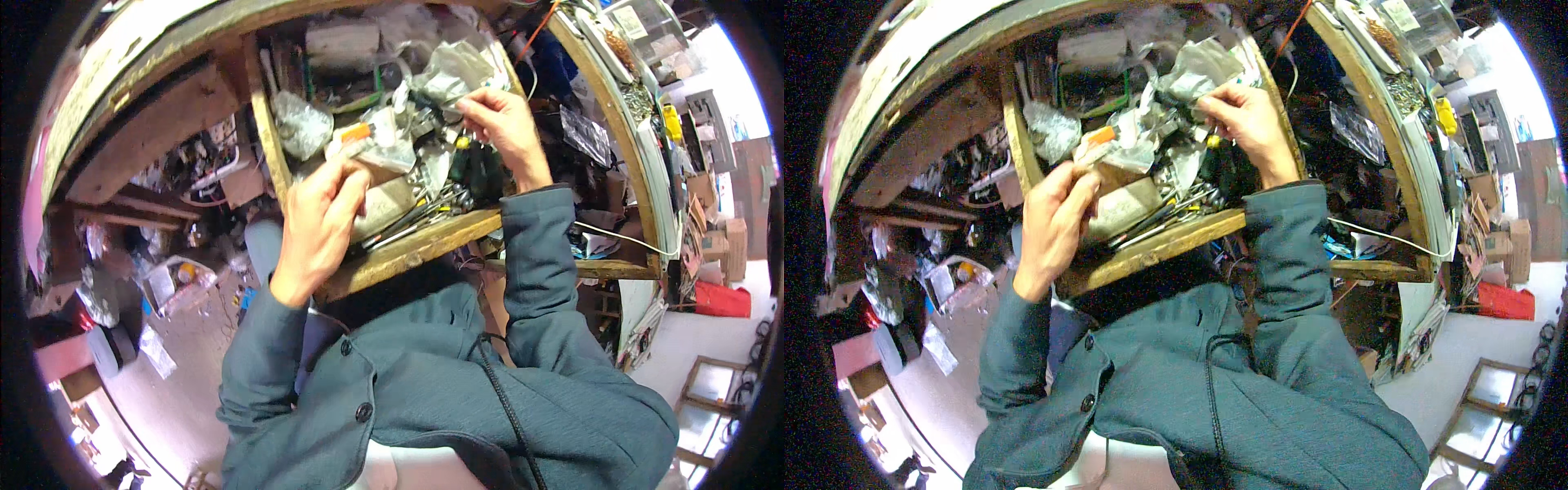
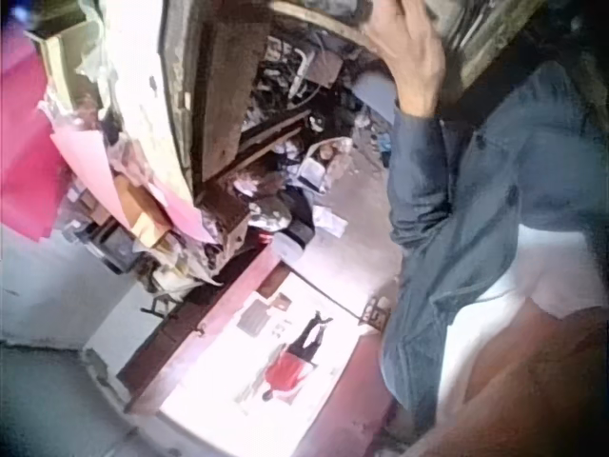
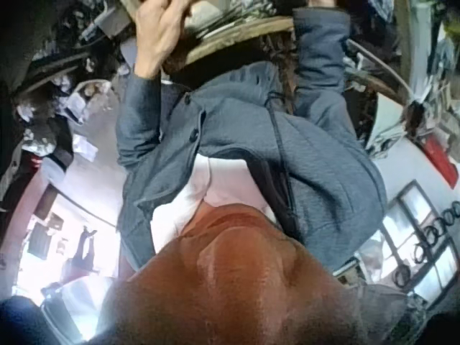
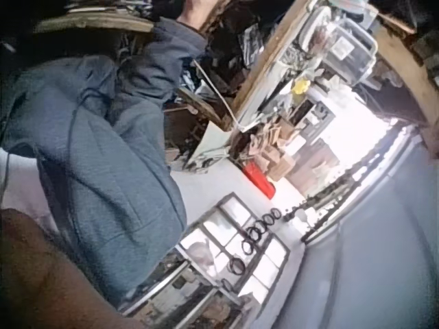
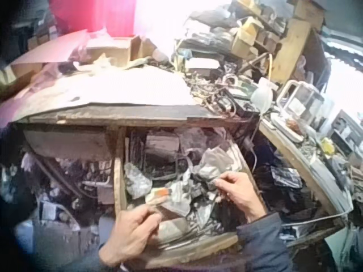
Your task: The person holds a small cylindrical electronic component and repeatedly rubs its surface with a small tool or cloth. They rotate the component to access different sides while continuing the rubbing motion. A second person sweeps the floor in the background.
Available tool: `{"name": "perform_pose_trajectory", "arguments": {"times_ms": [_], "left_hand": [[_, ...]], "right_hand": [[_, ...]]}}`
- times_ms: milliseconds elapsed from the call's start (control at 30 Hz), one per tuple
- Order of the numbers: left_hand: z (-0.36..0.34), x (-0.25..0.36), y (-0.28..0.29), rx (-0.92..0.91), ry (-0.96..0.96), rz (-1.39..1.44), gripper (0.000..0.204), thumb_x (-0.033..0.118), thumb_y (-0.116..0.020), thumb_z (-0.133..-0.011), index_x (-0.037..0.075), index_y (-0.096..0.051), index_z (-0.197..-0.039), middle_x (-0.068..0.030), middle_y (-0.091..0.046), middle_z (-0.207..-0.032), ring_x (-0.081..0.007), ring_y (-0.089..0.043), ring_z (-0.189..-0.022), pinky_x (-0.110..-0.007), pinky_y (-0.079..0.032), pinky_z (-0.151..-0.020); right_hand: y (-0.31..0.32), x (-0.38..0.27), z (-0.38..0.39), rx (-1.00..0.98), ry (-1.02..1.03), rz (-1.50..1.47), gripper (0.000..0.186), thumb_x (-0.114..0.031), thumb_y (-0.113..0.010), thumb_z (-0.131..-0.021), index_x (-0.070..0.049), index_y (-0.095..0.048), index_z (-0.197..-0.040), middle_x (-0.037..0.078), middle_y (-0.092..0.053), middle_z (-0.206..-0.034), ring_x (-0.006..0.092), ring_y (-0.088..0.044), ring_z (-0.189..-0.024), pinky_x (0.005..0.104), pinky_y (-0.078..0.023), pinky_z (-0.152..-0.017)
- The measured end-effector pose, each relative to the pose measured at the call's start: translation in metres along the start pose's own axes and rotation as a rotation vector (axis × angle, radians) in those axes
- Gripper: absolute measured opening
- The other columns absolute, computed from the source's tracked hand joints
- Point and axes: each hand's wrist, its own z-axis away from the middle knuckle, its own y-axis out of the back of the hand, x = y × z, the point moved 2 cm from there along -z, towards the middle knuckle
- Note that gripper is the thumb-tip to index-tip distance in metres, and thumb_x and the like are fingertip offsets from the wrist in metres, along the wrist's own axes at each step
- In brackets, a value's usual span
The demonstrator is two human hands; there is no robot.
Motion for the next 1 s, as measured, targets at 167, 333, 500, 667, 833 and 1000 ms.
{"name": "perform_pose_trajectory", "arguments": {"times_ms": [167,333,500,667,833,1000], "left_hand": [[0.001,-0.006,-0.002,0.005,-0.053,-0.042,0.019,0.018,-0.061,-0.101,0.003,-0.064,-0.089,0.0038,-0.054,-0.065,-0.0034,-0.047,-0.058,-0.022,-0.038,-0.052],[-0.001,-0.005,-0.007,-0.029,0.133,0.253,0.02,0.018,-0.054,-0.106,0.001,-0.064,-0.104,-0.0031,-0.066,-0.078,-0.0069,-0.058,-0.06,-0.022,-0.048,-0.055],[0.003,-0.014,-0.007,-0.045,0.035,0.355,0.023,0.016,-0.05,-0.107,-0.001,-0.06,-0.118,-0.0093,-0.069,-0.093,-0.012,-0.065,-0.075,-0.026,-0.054,-0.069],[0.005,-0.011,-0.003,-0.037,0.051,0.41,0.024,0.014,-0.049,-0.105,-0.002,-0.059,-0.121,-0.0093,-0.068,-0.091,-0.0112,-0.063,-0.073,-0.026,-0.053,-0.066],[0.009,-0.009,-0.002,-0.042,0.037,0.402,0.029,0.012,-0.048,-0.104,-0.002,-0.058,-0.127,-0.0106,-0.068,-0.089,-0.0111,-0.063,-0.071,-0.026,-0.052,-0.065],[0.008,-0.006,-0.003,-0.013,0.029,0.44,0.033,0.01,-0.045,-0.103,-0.003,-0.056,-0.132,-0.0134,-0.07,-0.093,-0.0129,-0.065,-0.074,-0.027,-0.054,-0.068]], "right_hand": [[-0.003,0.01,-0.009,0.071,0.081,0.209,0.015,-0.017,-0.073,-0.087,-0.002,-0.074,-0.087,0.001,-0.07,-0.071,0.0076,-0.061,-0.064,0.0251,-0.049,-0.058],[-0.002,0.007,-0.011,0.095,0.128,0.338,0.019,-0.02,-0.073,-0.086,-0.001,-0.075,-0.088,0.004,-0.072,-0.073,0.0089,-0.064,-0.066,0.0276,-0.052,-0.061],[0.002,0.006,-0.01,0.168,0.122,0.149,0.014,-0.015,-0.071,-0.09,-0.001,-0.074,-0.089,0.002,-0.069,-0.072,0.0092,-0.061,-0.061,0.0266,-0.049,-0.057],[-0.007,0.002,-0.003,0.064,0.106,0.156,0.015,-0.018,-0.073,-0.092,-0.003,-0.073,-0.094,-0.002,-0.065,-0.072,0.0043,-0.055,-0.06,0.0214,-0.042,-0.054],[-0.02,0.006,0.003,-0.298,0.108,0.216,0.016,-0.017,-0.072,-0.09,-0.001,-0.073,-0.092,0.0,-0.067,-0.075,0.007,-0.058,-0.067,0.0255,-0.048,-0.061],[-0.045,0.007,0.014,-0.477,0.328,0.697,0.019,-0.019,-0.071,-0.085,-0.002,-0.073,-0.093,0.012,-0.069,-0.074,0.0199,-0.063,-0.065,0.0341,-0.051,-0.064]]}}
